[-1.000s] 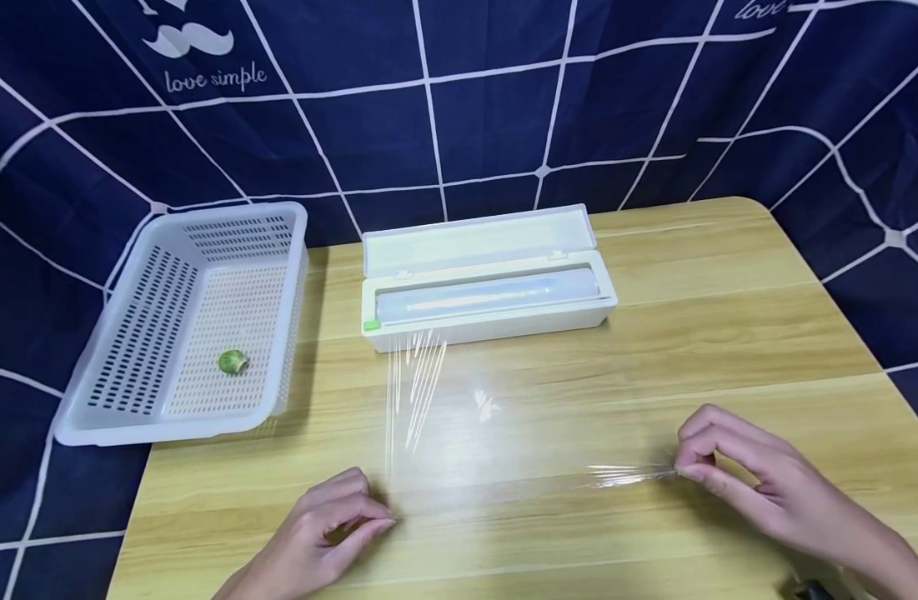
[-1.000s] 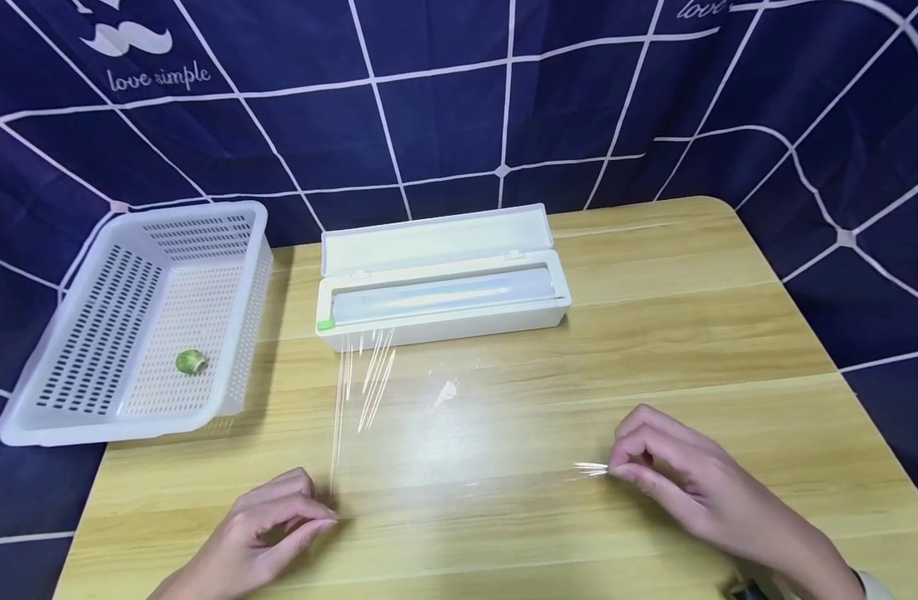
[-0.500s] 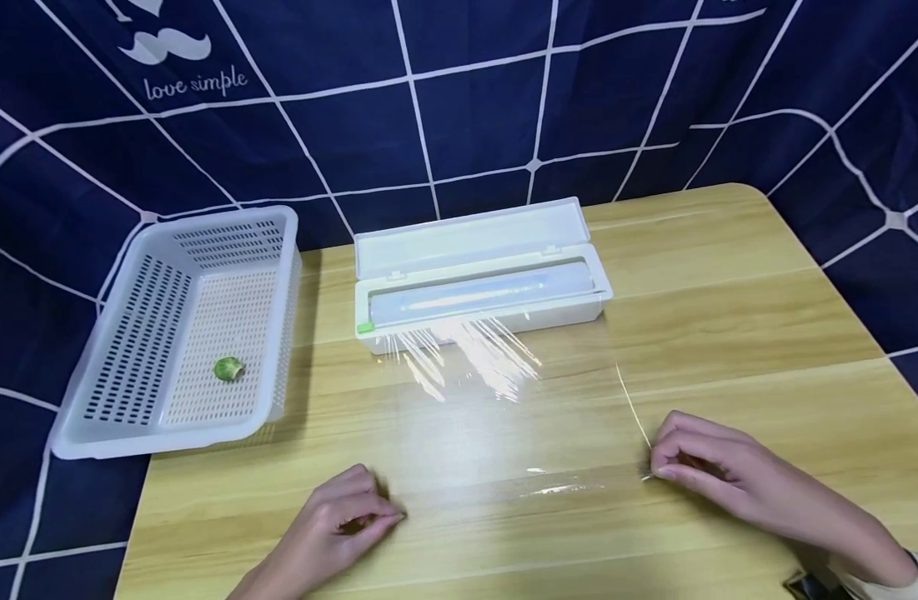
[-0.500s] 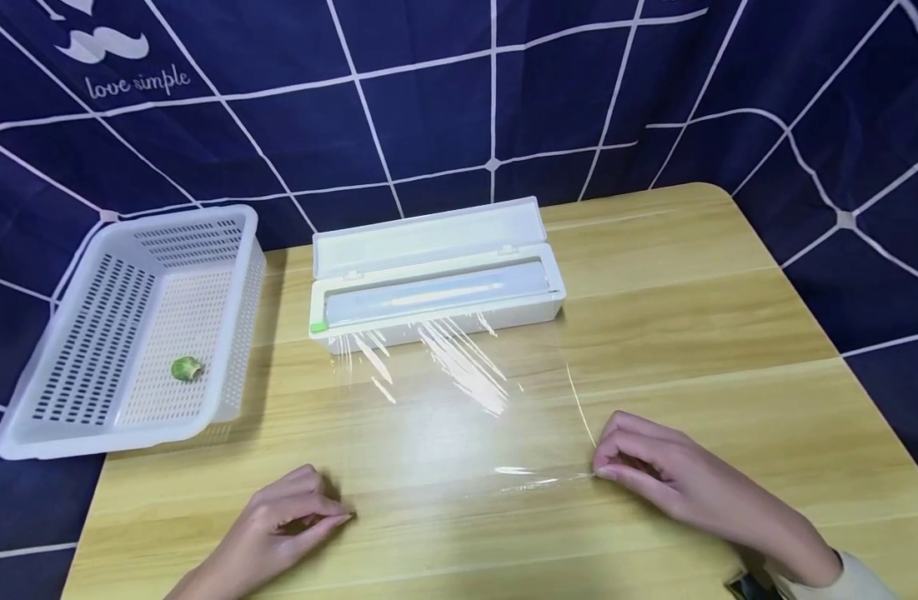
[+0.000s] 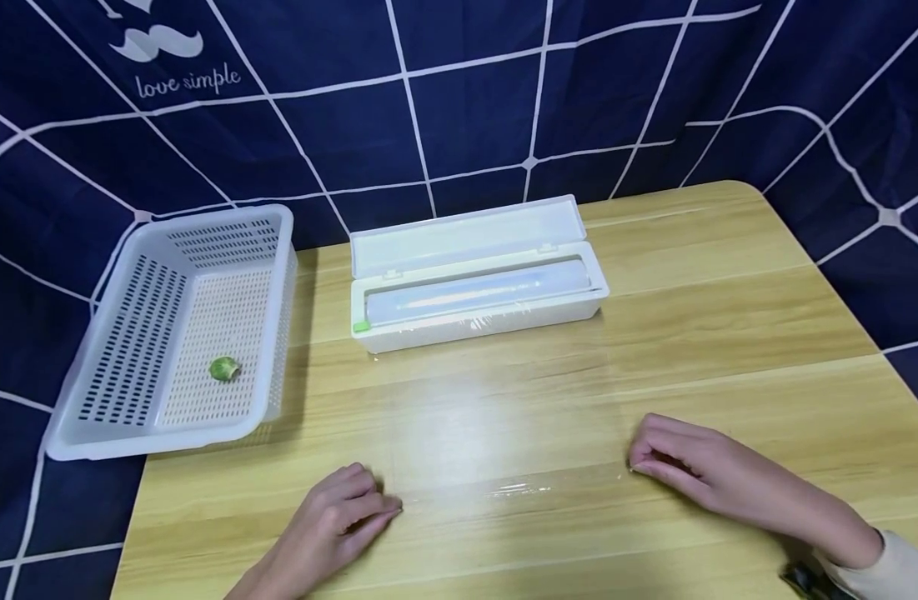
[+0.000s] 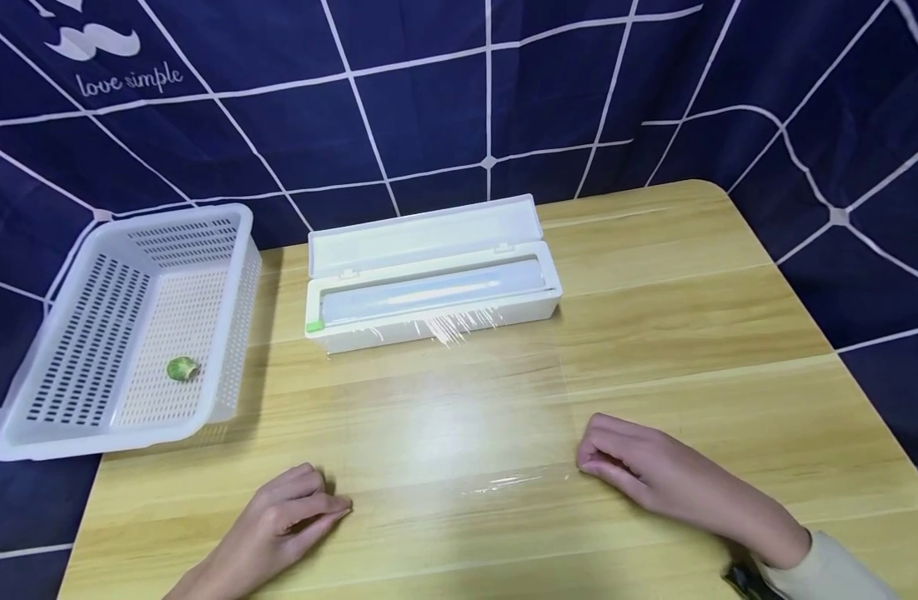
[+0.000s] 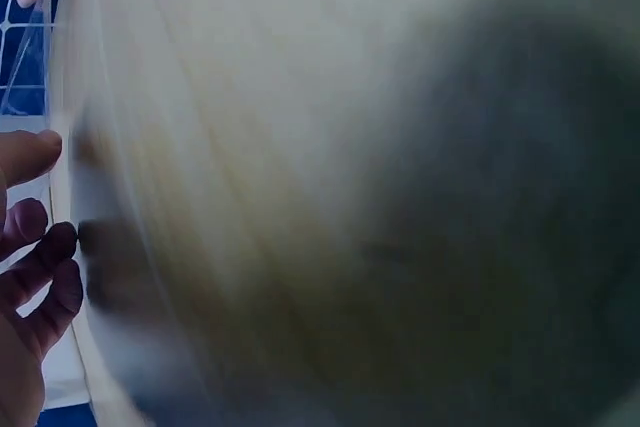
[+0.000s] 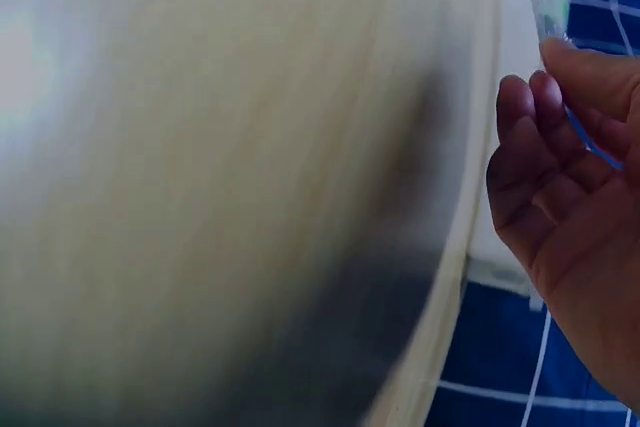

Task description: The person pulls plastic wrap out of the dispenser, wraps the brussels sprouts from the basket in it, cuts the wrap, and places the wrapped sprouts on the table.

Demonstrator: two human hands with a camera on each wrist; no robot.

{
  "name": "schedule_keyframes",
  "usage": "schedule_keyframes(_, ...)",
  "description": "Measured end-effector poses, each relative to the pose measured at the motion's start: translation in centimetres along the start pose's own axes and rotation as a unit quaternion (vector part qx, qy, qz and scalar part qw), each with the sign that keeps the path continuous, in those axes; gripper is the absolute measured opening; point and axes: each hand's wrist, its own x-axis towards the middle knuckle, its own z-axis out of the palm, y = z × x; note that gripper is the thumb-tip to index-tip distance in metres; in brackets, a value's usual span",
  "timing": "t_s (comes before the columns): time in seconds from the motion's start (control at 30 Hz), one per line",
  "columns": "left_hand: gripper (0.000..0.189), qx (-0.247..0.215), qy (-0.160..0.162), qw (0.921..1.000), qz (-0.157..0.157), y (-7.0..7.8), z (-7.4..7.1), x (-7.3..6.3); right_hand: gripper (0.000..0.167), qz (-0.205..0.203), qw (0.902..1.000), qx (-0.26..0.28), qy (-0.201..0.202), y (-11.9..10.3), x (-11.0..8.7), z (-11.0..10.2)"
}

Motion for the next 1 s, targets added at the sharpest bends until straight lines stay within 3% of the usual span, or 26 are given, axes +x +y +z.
schedule_keyframes(0.17, 0.033, 0.049, -0.025, 0.9985, 0.003, 0.0, -0.2, 0.1, 0.037, -0.039, 0.9984, -0.039, 0.012, 0.7, 0.5, 0.9)
schedule_keyframes(0.33, 0.036, 0.089, -0.043, 0.9948, 0.023, 0.2, -0.4, 0.4, 0.014, -0.114, 0.9905, -0.063, 0.042, 1.4, 1.0, 1.4)
schedule_keyframes(0.43, 0.038, 0.139, -0.072, 0.9866, 0.045, 0.3, -0.8, 0.4, 0.025, -0.128, 0.9857, -0.101, 0.043, 1.5, 1.1, 1.3)
schedule_keyframes(0.57, 0.043, 0.203, -0.122, 0.9690, 0.071, 0.1, -1.8, 0.1, 0.036, -0.130, 0.9762, -0.170, 0.036, 1.6, 0.7, 1.0)
schedule_keyframes(0.67, 0.042, 0.223, -0.138, 0.9613, 0.084, -0.2, -2.5, -0.2, 0.039, -0.160, 0.9650, -0.204, 0.038, 1.9, 0.2, 0.7)
schedule_keyframes(0.8, 0.037, 0.217, -0.130, 0.9623, 0.101, -0.7, -2.7, -0.3, 0.041, -0.203, 0.9519, -0.228, 0.027, 2.4, -0.6, 0.1)
schedule_keyframes(1.0, 0.037, 0.203, -0.121, 0.9657, 0.108, -1.0, -2.5, -0.5, 0.047, -0.209, 0.9400, -0.270, 0.009, 3.5, -1.9, -0.2)
